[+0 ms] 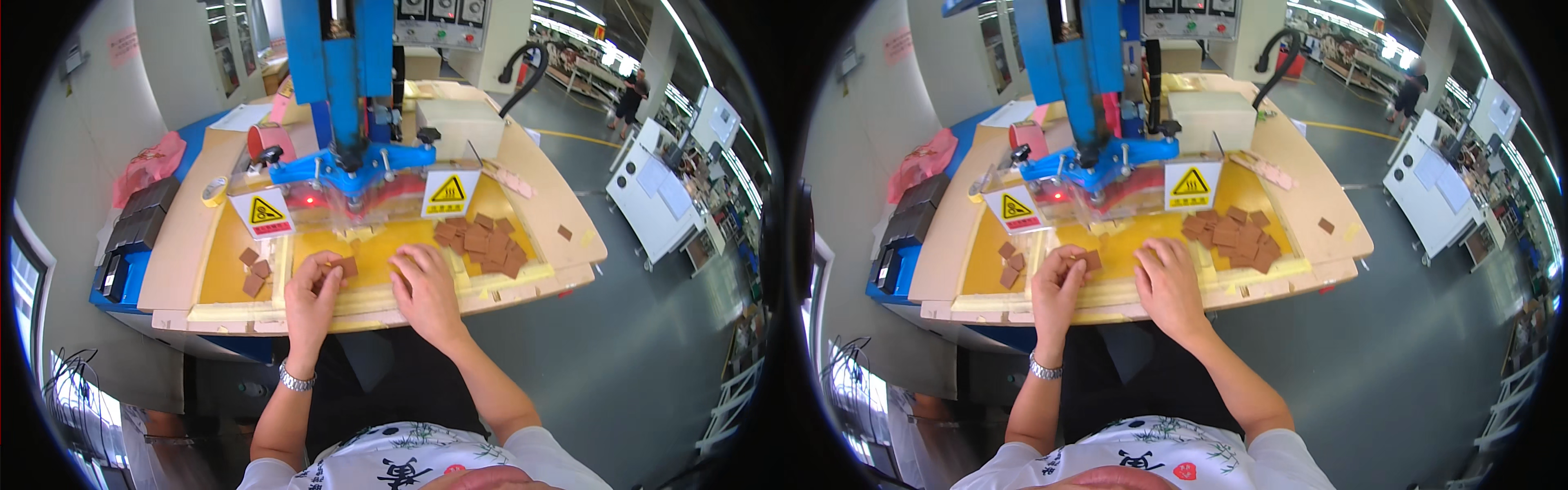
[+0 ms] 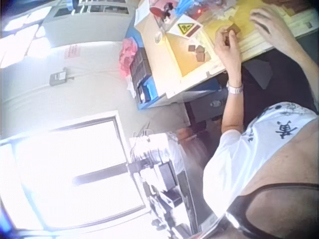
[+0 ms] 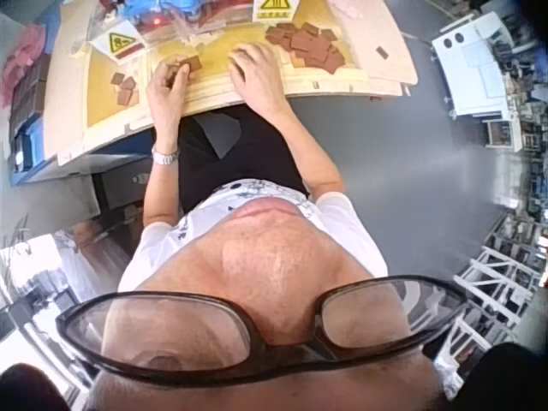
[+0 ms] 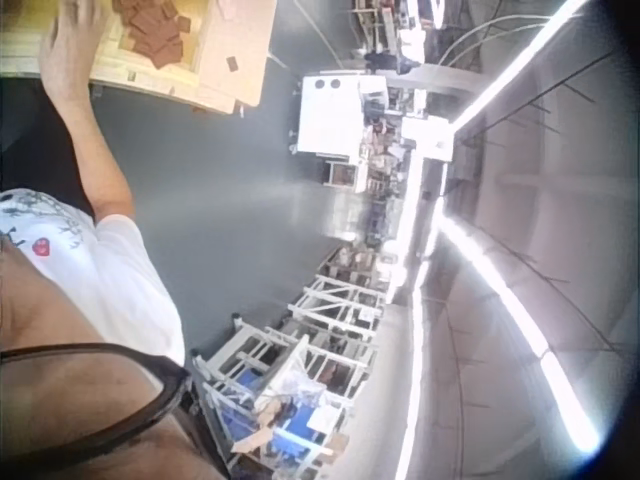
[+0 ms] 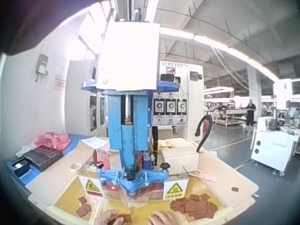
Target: Operating a pneumatic press machine to align and process small rectangular leather swatches in a workshop environment.
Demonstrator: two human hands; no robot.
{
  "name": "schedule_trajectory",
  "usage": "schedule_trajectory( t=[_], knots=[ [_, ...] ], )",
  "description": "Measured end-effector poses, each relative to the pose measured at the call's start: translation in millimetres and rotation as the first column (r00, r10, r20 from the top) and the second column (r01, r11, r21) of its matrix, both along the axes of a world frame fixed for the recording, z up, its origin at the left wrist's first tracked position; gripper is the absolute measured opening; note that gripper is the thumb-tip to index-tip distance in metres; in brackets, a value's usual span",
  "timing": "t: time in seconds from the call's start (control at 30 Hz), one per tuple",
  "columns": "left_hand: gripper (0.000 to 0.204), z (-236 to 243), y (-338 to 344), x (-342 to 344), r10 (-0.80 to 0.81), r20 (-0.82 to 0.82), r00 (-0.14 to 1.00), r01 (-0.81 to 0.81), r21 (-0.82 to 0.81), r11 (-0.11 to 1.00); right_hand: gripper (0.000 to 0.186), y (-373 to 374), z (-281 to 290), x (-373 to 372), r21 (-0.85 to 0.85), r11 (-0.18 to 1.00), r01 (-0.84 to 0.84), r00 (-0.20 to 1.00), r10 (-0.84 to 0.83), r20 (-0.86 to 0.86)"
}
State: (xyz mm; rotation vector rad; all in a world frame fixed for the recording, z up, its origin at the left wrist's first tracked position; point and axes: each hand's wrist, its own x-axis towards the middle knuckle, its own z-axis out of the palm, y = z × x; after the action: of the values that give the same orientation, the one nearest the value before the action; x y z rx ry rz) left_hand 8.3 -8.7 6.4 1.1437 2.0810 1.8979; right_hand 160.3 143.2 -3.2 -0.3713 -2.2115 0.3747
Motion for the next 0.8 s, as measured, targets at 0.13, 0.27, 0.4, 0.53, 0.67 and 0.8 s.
schedule_trajectory(
  t=[0.13,0.27,0.4,0.53,0.67,0.8],
  knots=[
    [0.017,0.5,-1.1,-0.9,-0.010,-0.021,1.000,0.010,0.033,0.999,0.022,-0.3,0.9,-0.5,-0.005,1.000,0.007,1.000,-0.007,-0.001],
    [0.020,-0.8,-0.2,-5.1,0.003,-0.028,1.000,-0.003,-0.002,1.000,0.023,2.9,-3.5,-3.6,0.006,1.000,-0.003,1.000,0.003,-0.005],
    [0.018,-2.8,3.3,-4.4,-0.016,-0.028,0.999,0.018,0.048,0.999,0.024,4.7,-2.7,-4.4,0.012,1.000,0.002,1.000,-0.002,-0.005],
    [0.016,-2.0,4.5,-3.9,-0.020,-0.003,1.000,0.020,0.049,0.999,0.023,6.5,-5.0,-4.8,0.005,1.000,0.004,1.000,-0.004,-0.005],
    [0.015,-2.5,3.4,-4.7,-0.018,0.006,1.000,0.017,0.042,0.999,0.023,4.1,-2.7,-4.8,0.009,1.000,-0.001,1.000,0.002,-0.005],
    [0.014,-1.9,4.5,-4.5,-0.020,0.008,1.000,0.019,0.032,0.999,0.023,4.4,-5.3,-4.2,0.007,1.000,0.004,1.000,-0.004,-0.007]
  ],
)
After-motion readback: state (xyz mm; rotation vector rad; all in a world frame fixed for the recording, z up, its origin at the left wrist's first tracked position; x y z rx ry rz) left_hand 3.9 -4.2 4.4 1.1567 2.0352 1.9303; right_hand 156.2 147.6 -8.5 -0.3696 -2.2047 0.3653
